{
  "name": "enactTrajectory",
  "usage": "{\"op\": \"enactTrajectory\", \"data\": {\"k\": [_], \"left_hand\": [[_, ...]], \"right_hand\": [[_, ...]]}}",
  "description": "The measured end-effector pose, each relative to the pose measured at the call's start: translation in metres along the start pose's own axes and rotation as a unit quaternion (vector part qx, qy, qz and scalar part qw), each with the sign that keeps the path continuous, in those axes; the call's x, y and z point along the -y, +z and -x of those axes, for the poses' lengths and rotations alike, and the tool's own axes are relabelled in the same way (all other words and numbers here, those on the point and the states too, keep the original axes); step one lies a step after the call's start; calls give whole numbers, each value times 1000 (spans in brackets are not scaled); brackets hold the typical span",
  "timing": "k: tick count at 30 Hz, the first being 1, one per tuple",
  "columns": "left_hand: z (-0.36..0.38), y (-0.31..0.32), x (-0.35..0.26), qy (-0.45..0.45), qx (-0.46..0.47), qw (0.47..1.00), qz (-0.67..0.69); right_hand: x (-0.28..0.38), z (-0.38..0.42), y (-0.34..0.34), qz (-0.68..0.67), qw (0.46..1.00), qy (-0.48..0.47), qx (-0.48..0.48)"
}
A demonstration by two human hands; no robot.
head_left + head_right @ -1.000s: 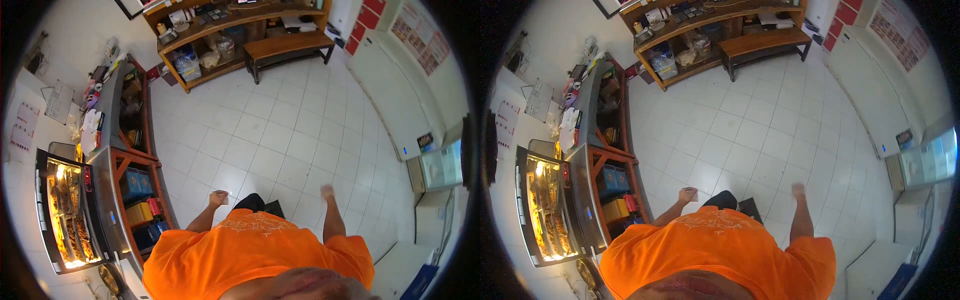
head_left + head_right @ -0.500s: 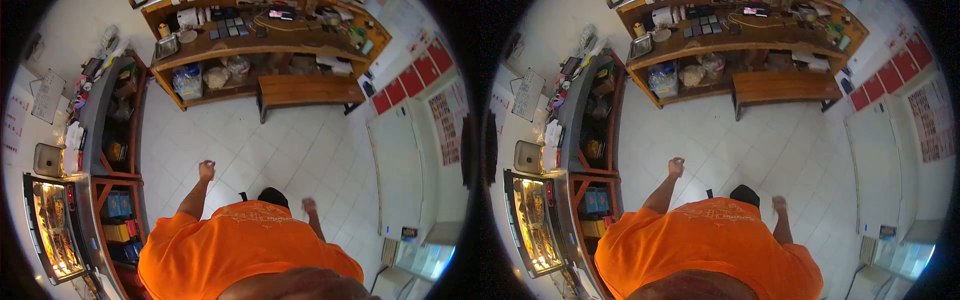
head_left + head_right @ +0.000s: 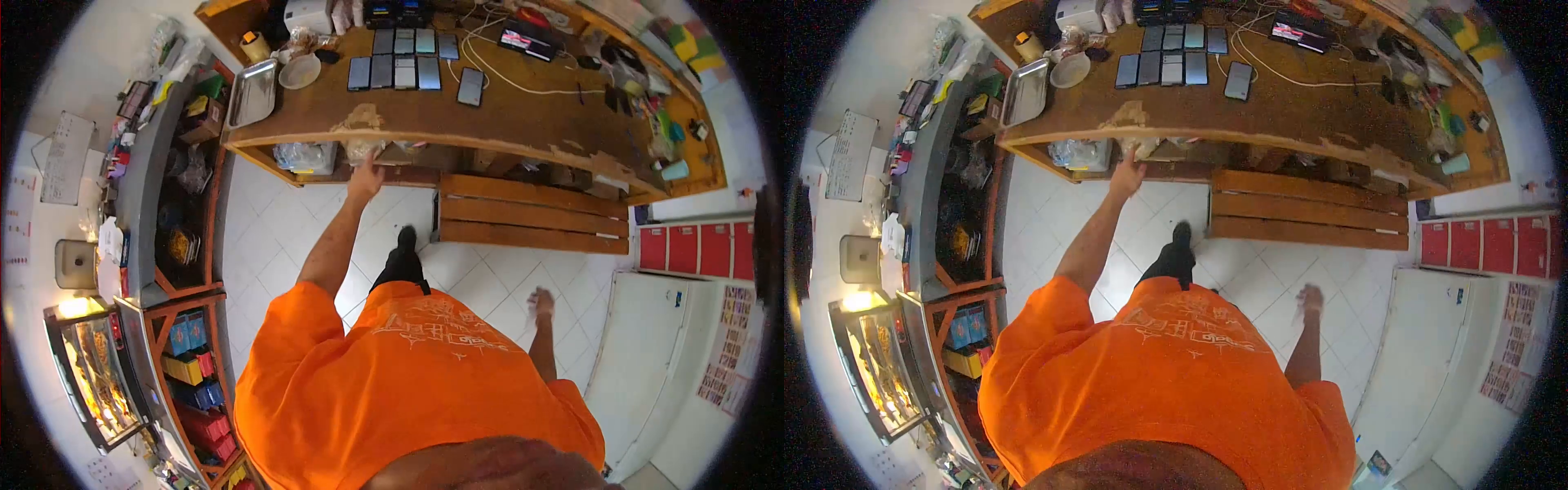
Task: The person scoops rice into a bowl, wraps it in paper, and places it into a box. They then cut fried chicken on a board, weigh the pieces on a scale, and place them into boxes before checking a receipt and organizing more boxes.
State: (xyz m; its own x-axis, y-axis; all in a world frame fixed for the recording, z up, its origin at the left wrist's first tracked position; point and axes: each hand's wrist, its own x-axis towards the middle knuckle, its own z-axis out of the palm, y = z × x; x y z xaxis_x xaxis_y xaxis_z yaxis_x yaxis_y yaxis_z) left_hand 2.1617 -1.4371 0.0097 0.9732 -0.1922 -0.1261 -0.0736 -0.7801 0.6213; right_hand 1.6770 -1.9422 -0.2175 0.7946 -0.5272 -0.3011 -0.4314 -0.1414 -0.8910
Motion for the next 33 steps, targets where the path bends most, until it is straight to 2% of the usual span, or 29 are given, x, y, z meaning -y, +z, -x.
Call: {"op": "enactTrajectory", "data": {"k": [1,2,4,5,6,7,8,10,11,12,13,14,15,16,18,20,22,23,24,26,27,28,30,33], "left_hand": [[-32,-10,-18,-18,17,999,-33],[-84,3,-7,-21,25,999,-32],[-185,33,25,124,-187,960,-168],[-198,0,-9,9,-81,987,-137],[-216,-37,-51,-106,24,989,-103],[-246,-38,-44,-124,31,987,-102],[-275,-38,-35,-120,54,983,-131],[-349,-2,24,-86,52,964,-248],[-360,-8,9,-84,62,962,-251],[-365,-29,-29,-112,78,959,-248],[-378,-37,-66,-140,95,954,-245],[-382,-29,-89,-65,89,971,-213],[-386,-15,-106,-9,150,973,-175],[-396,8,-127,42,190,952,-236],[-402,35,-165,101,207,949,-216],[-427,53,-189,62,215,945,-240],[-470,63,-179,43,224,940,-255],[-485,56,-180,23,220,948,-229],[-485,36,-197,23,168,971,-171],[-485,27,-200,70,122,977,-161],[-477,32,-189,144,157,944,-253],[-466,43,-184,73,208,944,-247],[-430,30,-201,92,250,921,-285],[-427,46,-196,62,233,935,-262]], "right_hand": [[143,-20,24,-75,971,211,-82],[185,-54,40,-71,970,218,-84],[231,-111,64,-21,971,210,-111],[219,-130,66,-52,973,220,-37],[173,-164,67,-83,970,227,38],[95,-187,77,155,979,96,94],[170,-176,103,101,973,190,88],[122,-183,121,215,961,6,173],[176,-165,123,213,962,16,172],[246,-155,154,33,970,237,44],[258,-160,157,31,967,250,41],[266,-154,158,6,951,308,27],[273,-148,158,-19,932,362,11],[281,-150,157,-20,929,369,8],[290,-144,154,30,908,418,3],[276,-138,150,-23,902,431,-31],[280,-135,147,-42,902,428,-52],[284,-137,147,-40,896,438,-58],[290,-139,148,-39,894,442,-60],[298,-139,149,-53,888,450,-75],[294,-135,151,-69,892,441,-65],[289,-133,150,-72,891,443,-65],[288,-129,153,-71,883,458,-75],[279,-124,150,-67,872,482,-61]]}}
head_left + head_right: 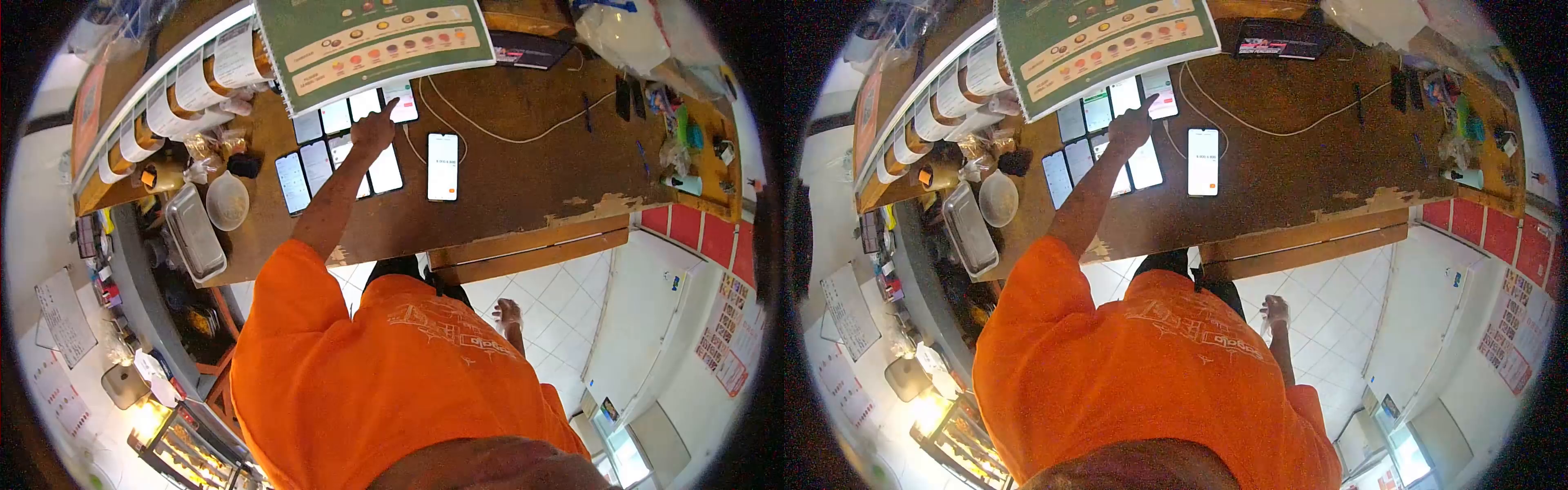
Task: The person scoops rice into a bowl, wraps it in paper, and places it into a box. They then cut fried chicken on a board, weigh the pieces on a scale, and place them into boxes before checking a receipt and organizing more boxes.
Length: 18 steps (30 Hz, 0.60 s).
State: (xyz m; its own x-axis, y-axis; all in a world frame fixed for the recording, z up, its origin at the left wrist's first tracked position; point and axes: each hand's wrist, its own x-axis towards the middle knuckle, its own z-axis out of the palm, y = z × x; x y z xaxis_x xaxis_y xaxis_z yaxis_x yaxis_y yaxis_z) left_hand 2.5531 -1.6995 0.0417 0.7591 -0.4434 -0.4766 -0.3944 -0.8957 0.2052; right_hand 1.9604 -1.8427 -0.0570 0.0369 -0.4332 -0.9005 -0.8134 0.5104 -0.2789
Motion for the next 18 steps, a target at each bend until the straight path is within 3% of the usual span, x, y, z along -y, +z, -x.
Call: {"op": "enactTrajectory", "data": {"k": [2,4,6,9,11,13,14,15,16,17,18], "left_hand": [[-22,29,13,8,-29,999,-20],[-14,9,-1,-3,-86,996,6],[-31,34,8,-38,-61,997,-35],[-19,17,-5,-35,-102,993,52],[-23,23,-7,-61,-62,995,-39],[-33,23,-10,-20,-120,992,-24],[-4,-6,-45,-5,-150,989,-19],[32,-41,-87,11,-181,983,-13],[46,-48,-110,101,-207,973,-25],[58,-55,-134,187,-230,954,-39],[87,-83,-174,271,-143,952,12]], "right_hand": [[-10,-8,-7,-3,1000,-15,2],[-9,-10,-14,-1,999,-36,-1],[-27,-24,-27,-80,996,-27,7],[-47,-39,-38,-68,990,-120,5],[-50,-40,-44,-74,994,-82,-28],[-77,-65,-57,-161,981,-108,31],[-99,-94,-65,-235,958,-148,71],[-87,-89,-77,-178,975,-120,59],[-86,-94,-85,26,976,-214,27],[-77,-101,-96,-101,991,-84,35],[-74,-101,-112,-93,988,-118,29]]}}
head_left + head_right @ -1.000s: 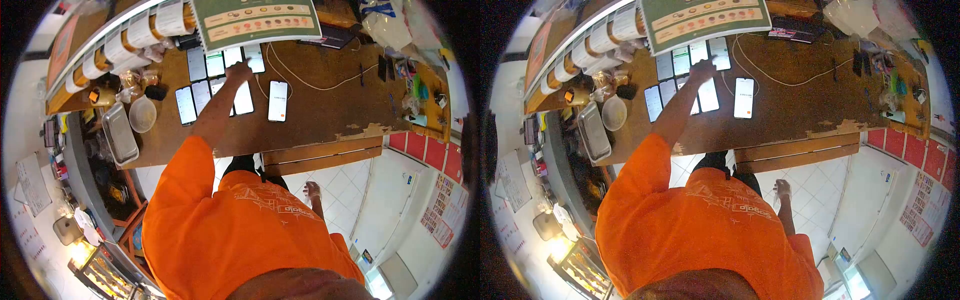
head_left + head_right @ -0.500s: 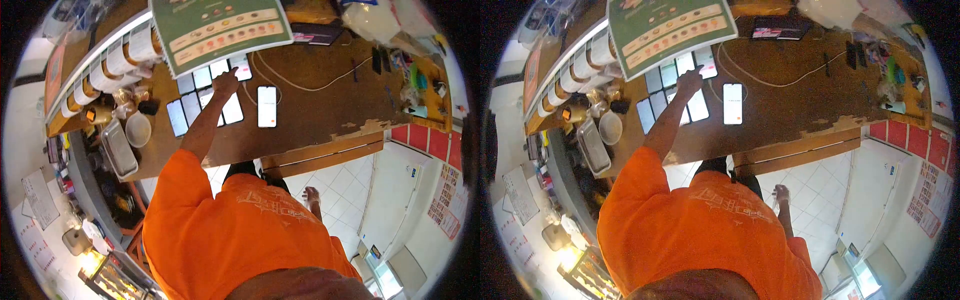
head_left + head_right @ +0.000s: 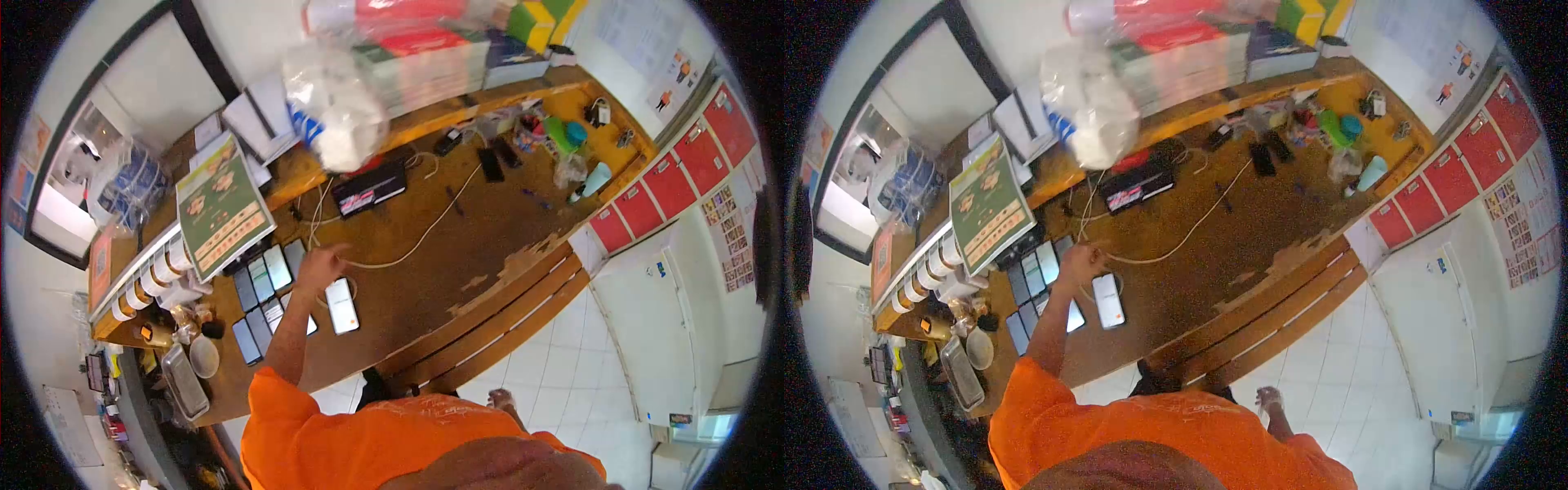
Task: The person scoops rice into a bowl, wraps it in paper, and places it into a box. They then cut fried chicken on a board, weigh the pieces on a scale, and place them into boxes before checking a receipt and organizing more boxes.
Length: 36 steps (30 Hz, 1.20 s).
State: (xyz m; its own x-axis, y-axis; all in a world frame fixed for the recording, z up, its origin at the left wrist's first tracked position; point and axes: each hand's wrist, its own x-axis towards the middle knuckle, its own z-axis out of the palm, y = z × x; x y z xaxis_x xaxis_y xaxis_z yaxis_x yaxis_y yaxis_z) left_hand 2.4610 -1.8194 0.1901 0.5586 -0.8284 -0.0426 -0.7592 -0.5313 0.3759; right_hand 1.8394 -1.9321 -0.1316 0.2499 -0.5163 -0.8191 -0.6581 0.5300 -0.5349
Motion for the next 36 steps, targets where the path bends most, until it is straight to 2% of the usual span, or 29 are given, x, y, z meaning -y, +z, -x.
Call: {"op": "enactTrajectory", "data": {"k": [1,2,4,6,7,8,9,10,11,12,13,14,15,18,21,23,25,26,27,28,29,30,32,33,34,35,36], "left_hand": [[-8,-12,-40,82,-5,992,97],[-24,-24,-78,170,-29,981,92],[-66,-63,-159,271,-90,953,105],[-125,-88,-229,317,-169,920,155],[-159,-88,-253,304,-179,922,157],[-195,-83,-276,335,-216,903,158],[-231,-69,-294,333,-219,899,181],[-262,-52,-311,331,-226,893,206],[-282,-39,-334,296,-203,903,235],[-296,-25,-357,262,-180,911,263],[-310,-3,-374,268,-180,909,262],[-326,20,-389,257,-120,890,358],[-335,35,-400,240,-57,860,447],[-321,59,-415,240,-74,888,386],[-287,42,-393,240,-36,894,376],[-298,53,-362,244,-46,827,504],[-288,39,-348,135,-29,870,472],[-293,45,-342,130,-28,870,475],[-306,49,-341,131,-16,855,502],[-322,50,-346,136,-6,838,528],[-329,49,-363,139,-12,836,530],[-331,45,-383,149,-21,855,497],[-374,51,-419,168,-68,874,451],[-387,45,-445,163,-86,899,397],[-416,42,-469,167,-149,919,326],[-441,45,-482,159,-205,933,251],[-467,48,-489,149,-210,934,246]], "right_hand": [[6,-3,-15,7,999,-34,-3],[2,-18,-30,0,999,-43,-2],[-34,-78,-74,-222,975,31,9],[-34,-86,-113,-203,979,-10,-23],[-58,-103,-135,-264,963,-43,-44],[-38,-86,-145,-292,946,64,-125],[-61,-81,-153,-359,917,45,-167],[-82,-64,-162,-362,915,47,-170],[-104,-40,-173,-56,985,-8,-165],[-122,-18,-183,254,954,-61,-144],[-126,-10,-186,538,829,-110,-109],[-126,-6,-190,532,832,-112,-113],[-127,-3,-194,485,857,-121,-126],[-129,5,-202,346,916,-133,-152],[-130,10,-208,206,958,-111,-168],[-129,13,-214,108,970,-99,-194],[-136,12,-221,24,973,-78,-216],[-140,13,-226,-18,971,-77,-225],[-159,-61,-260,7,968,-101,-229],[-83,-43,-281,98,955,-158,-231],[-77,-89,-308,71,919,-243,-301],[47,-28,-304,-182,927,-165,-283],[149,-31,-330,-162,921,-213,-284],[188,-58,-352,-142,912,-253,-291],[217,-94,-372,-71,908,-299,-285],[281,-85,-374,-90,910,-284,-289],[301,-132,-390,-40,875,-389,-286]]}}
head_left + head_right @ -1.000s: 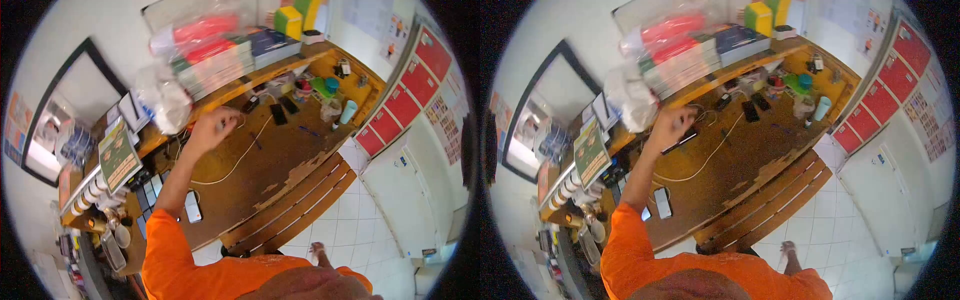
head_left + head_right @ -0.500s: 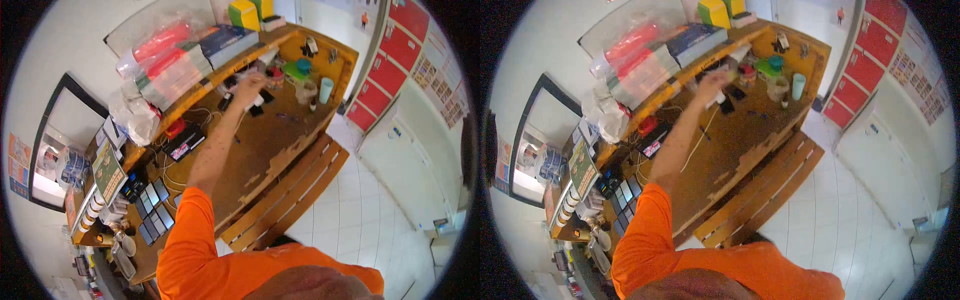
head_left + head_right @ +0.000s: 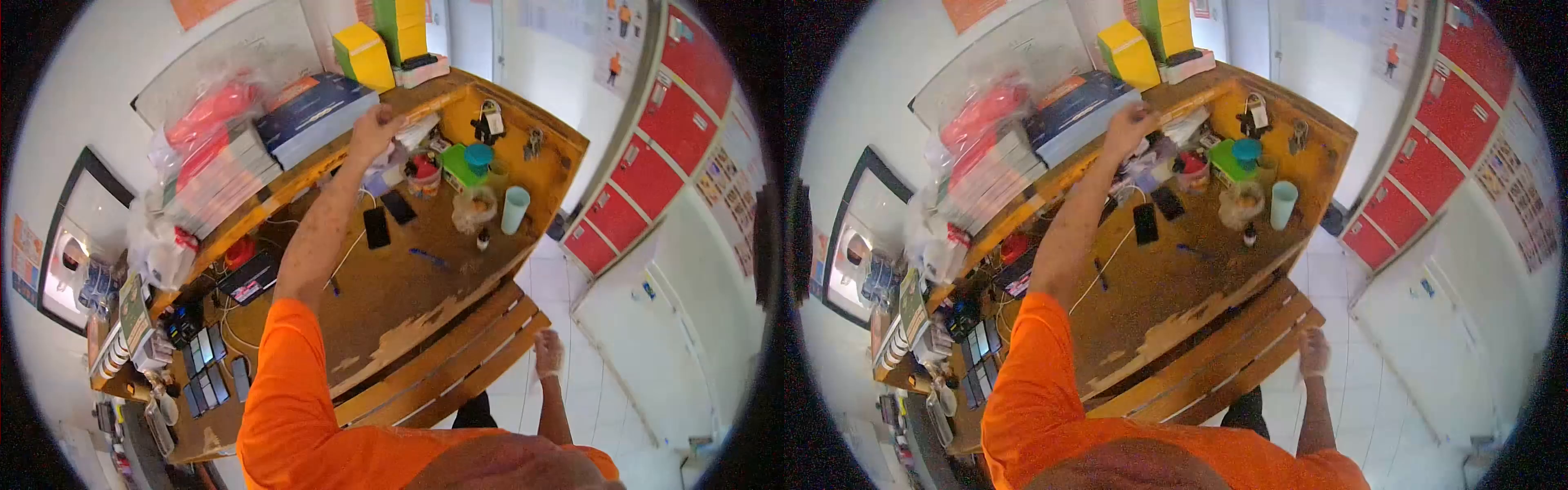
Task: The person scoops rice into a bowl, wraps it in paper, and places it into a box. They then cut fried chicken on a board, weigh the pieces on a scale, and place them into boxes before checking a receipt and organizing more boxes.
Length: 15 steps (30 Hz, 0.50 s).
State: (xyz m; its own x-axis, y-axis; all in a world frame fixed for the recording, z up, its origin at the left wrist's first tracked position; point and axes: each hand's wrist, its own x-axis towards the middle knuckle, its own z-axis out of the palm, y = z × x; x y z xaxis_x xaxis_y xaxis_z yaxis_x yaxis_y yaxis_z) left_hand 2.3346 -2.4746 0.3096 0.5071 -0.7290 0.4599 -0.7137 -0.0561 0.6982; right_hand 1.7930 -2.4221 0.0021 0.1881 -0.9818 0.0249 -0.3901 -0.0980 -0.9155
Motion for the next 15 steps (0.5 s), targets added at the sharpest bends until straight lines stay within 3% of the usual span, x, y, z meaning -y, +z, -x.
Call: {"op": "enactTrajectory", "data": {"k": [1,2,3,6,9,10,12,13,15], "left_hand": [[-35,8,1,38,-79,995,-51],[-69,15,5,75,-152,980,-102],[-99,15,13,49,-204,971,-112],[-183,-23,47,-62,-284,956,-39],[-235,-59,76,-119,-291,948,-52],[-254,-72,85,-114,-297,946,-54],[-276,-82,95,-125,-243,962,16],[-287,-85,95,-122,-248,961,18],[-300,-92,82,-130,-135,981,-52]], "right_hand": [[-17,-50,22,4,992,-124,12],[10,-90,35,104,982,-154,34],[58,-121,46,203,961,-180,56],[195,-186,68,0,974,-154,168],[238,-258,122,-76,943,-240,218],[258,-275,135,-119,931,-219,267],[291,-303,155,-157,915,-199,315],[307,-318,164,-129,902,-257,323],[335,-338,183,-99,882,-323,328]]}}
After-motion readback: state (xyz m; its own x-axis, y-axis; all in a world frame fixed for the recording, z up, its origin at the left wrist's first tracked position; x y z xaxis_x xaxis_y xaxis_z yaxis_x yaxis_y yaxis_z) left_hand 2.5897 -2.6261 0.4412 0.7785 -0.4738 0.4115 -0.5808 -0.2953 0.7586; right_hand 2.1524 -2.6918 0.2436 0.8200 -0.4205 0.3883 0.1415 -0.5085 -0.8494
